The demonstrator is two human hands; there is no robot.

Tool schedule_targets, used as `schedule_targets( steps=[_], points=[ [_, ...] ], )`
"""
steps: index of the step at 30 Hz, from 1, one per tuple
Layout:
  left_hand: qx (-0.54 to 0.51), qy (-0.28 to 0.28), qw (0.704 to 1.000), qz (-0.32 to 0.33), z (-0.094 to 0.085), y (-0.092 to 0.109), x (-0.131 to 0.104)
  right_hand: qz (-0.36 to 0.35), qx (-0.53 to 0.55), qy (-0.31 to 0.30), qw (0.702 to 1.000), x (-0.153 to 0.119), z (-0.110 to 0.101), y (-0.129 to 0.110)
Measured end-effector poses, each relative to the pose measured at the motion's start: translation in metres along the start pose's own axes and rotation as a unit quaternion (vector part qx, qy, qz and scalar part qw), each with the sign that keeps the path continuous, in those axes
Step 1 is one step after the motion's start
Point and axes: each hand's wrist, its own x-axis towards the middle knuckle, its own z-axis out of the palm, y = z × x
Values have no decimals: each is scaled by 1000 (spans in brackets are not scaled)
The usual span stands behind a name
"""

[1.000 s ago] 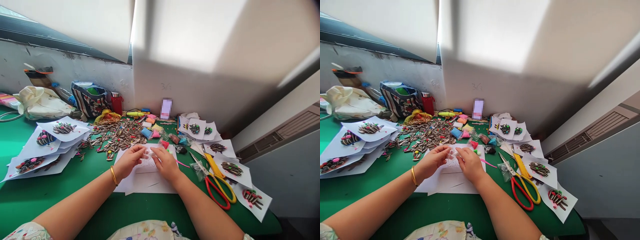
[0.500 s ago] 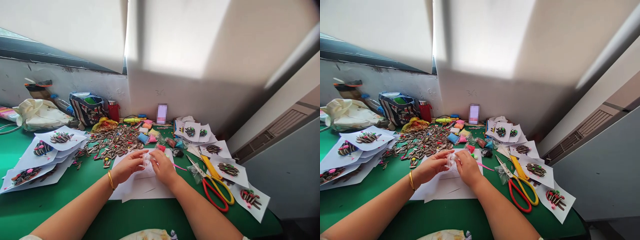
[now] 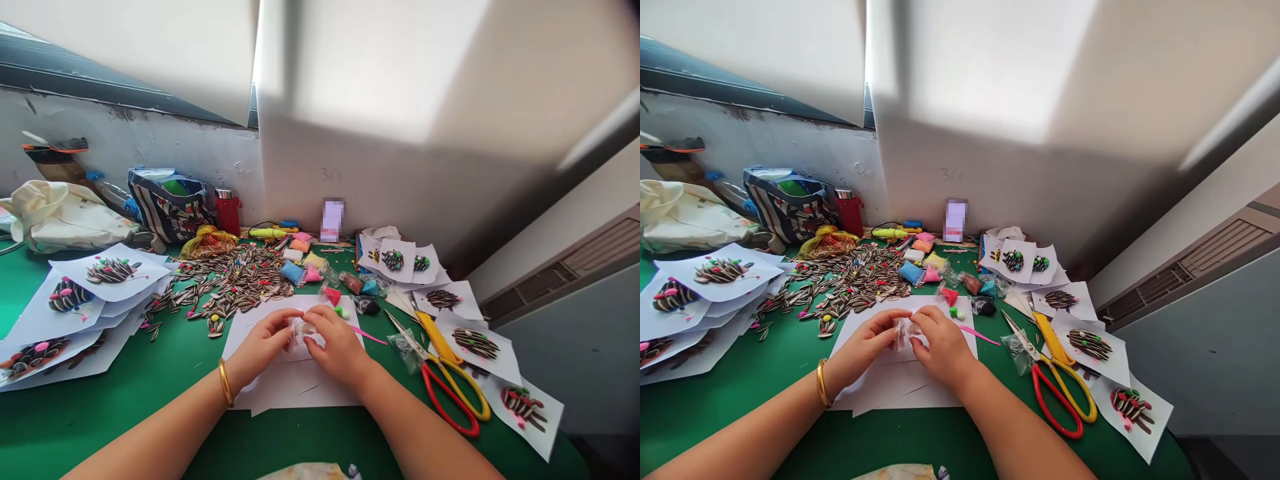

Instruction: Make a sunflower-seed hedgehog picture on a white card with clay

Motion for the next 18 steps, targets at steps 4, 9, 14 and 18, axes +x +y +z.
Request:
schedule_targets(
  steps=[4, 9, 14, 18],
  points=[
    [-15, 31, 999, 21, 3, -5, 2, 17, -48, -25, 998, -2, 3, 2],
    [-15, 76, 995, 65, 6, -9, 1, 21, -68, -27, 997, -5, 4, 4],
    [99, 96, 980, 145, 3, -15, 2, 29, -60, -14, 998, -4, -1, 3],
    [194, 103, 957, 191, 0, -18, 2, 31, -43, -12, 999, -3, -2, 3]
  ],
)
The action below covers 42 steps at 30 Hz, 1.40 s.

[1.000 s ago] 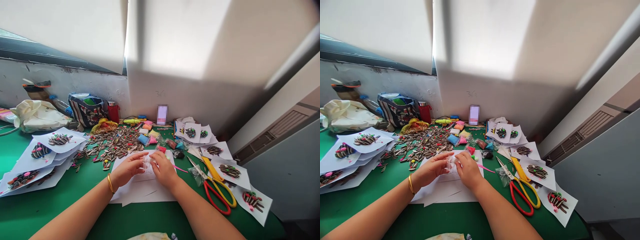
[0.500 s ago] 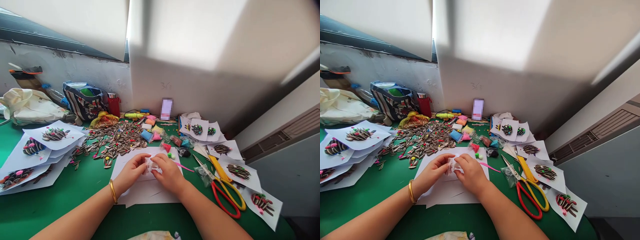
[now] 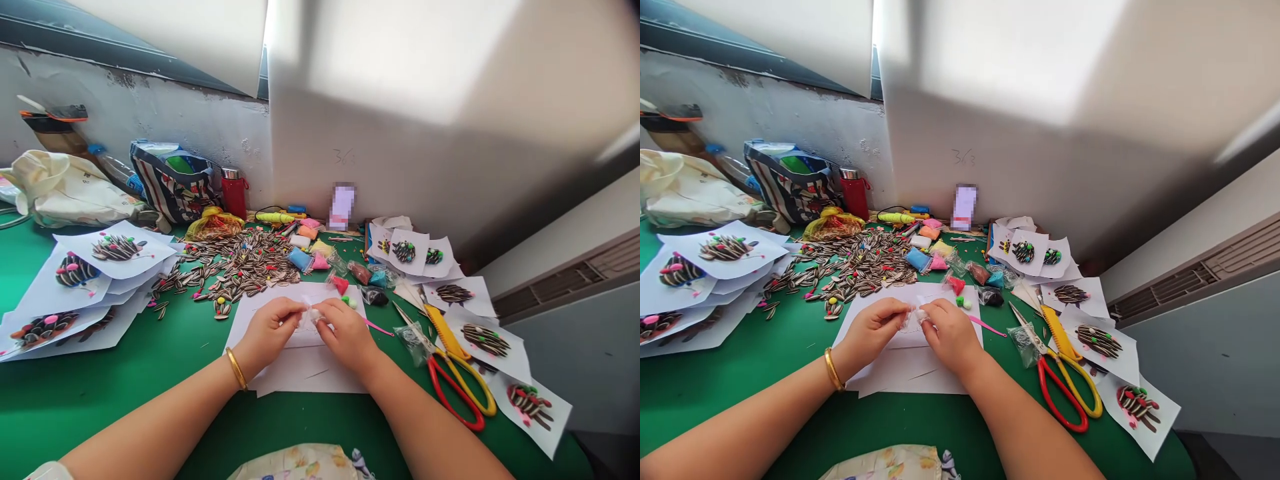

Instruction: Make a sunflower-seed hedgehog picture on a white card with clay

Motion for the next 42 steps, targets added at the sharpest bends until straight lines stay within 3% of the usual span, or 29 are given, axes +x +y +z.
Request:
schedule_targets(
  steps=[6, 13, 34, 38, 42],
  points=[
    [61, -23, 997, 43, -1, -1, 0, -1, 7, -5, 1000, 1, 1, 2],
    [107, -62, 992, 36, -3, -2, -2, -4, -25, -31, 999, 2, 0, 0],
    [159, -73, 982, 68, -6, 9, -2, -50, -107, -51, 992, 1, 6, -9],
    [155, -45, 982, 99, -7, 6, -2, -30, -67, -51, 996, 1, 5, -12],
    [150, -2, 981, 123, -9, 7, -1, 7, 67, -44, 997, 1, -1, -14]
  ],
)
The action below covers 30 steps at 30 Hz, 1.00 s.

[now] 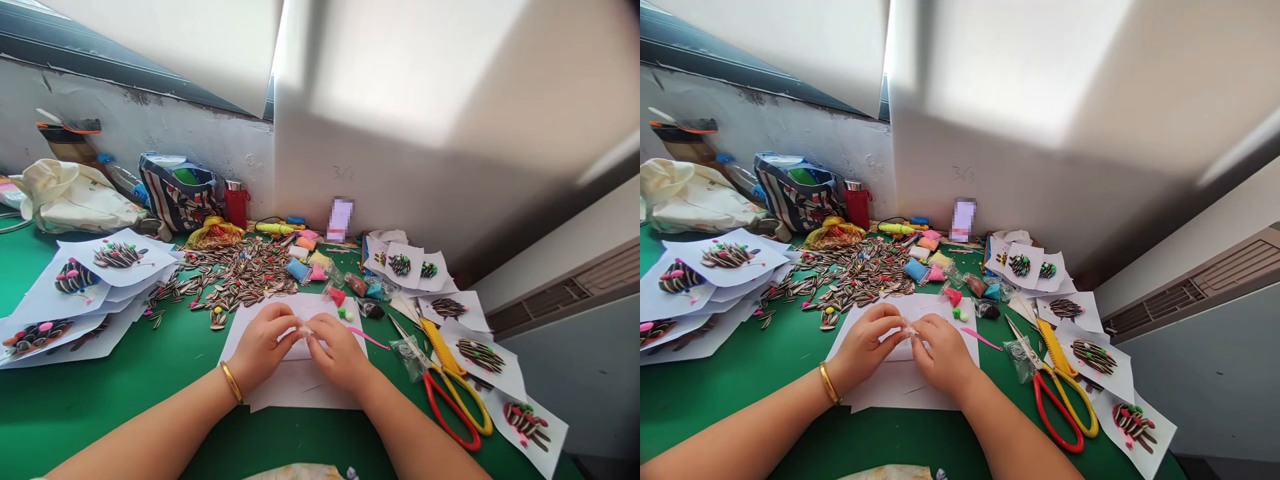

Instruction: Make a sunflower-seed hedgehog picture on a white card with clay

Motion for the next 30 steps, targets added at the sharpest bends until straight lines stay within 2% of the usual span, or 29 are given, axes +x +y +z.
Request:
schedule_targets(
  steps=[4, 7, 10, 14, 18, 24, 30],
  points=[
    [6, 34, 999, 36, -1, 1, -1, 69, 153, -9, 986, 0, -1, 2],
    [19, 42, 997, 58, 0, -1, -3, 132, 276, -26, 952, 1, 3, 6],
    [41, 39, 996, 66, 1, -2, -4, 175, 326, -14, 929, 2, 6, 8],
    [66, 30, 994, 82, 2, 0, -3, 195, 320, 3, 927, 3, 6, 6],
    [79, 18, 992, 96, 2, 1, -2, 194, 261, 6, 946, 3, 4, 3],
    [95, 5, 991, 90, 1, 1, -1, 150, 170, 22, 974, 3, 3, 2],
    [96, 15, 990, 98, 1, 4, -2, 130, 159, 25, 978, 1, 5, 3]
  ],
)
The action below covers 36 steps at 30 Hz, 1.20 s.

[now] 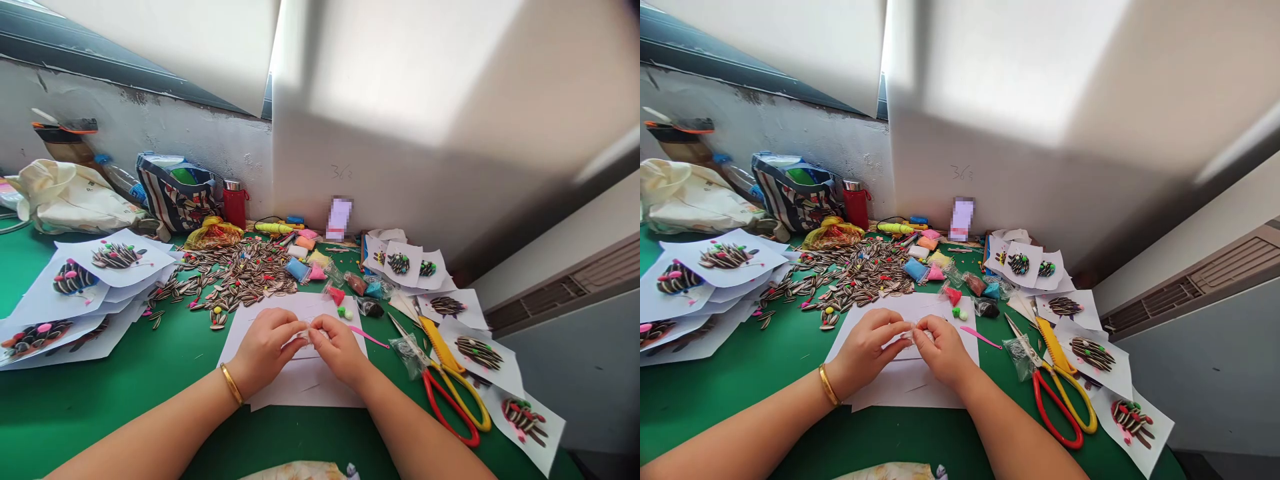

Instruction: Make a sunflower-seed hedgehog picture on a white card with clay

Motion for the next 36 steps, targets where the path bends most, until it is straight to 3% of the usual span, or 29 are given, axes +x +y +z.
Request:
schedule_targets(
  steps=[12, 29, 36],
  points=[
    [-3, -29, 999, 32, -2, 0, 2, 13, -5, -16, 1000, -1, -1, -3],
    [-168, 23, 984, -60, 3, -4, 2, -55, -1, 24, 998, -2, 3, -1],
    [-149, 22, 986, -70, 7, -8, -1, -74, 4, 46, 996, -2, 4, 2]
  ],
)
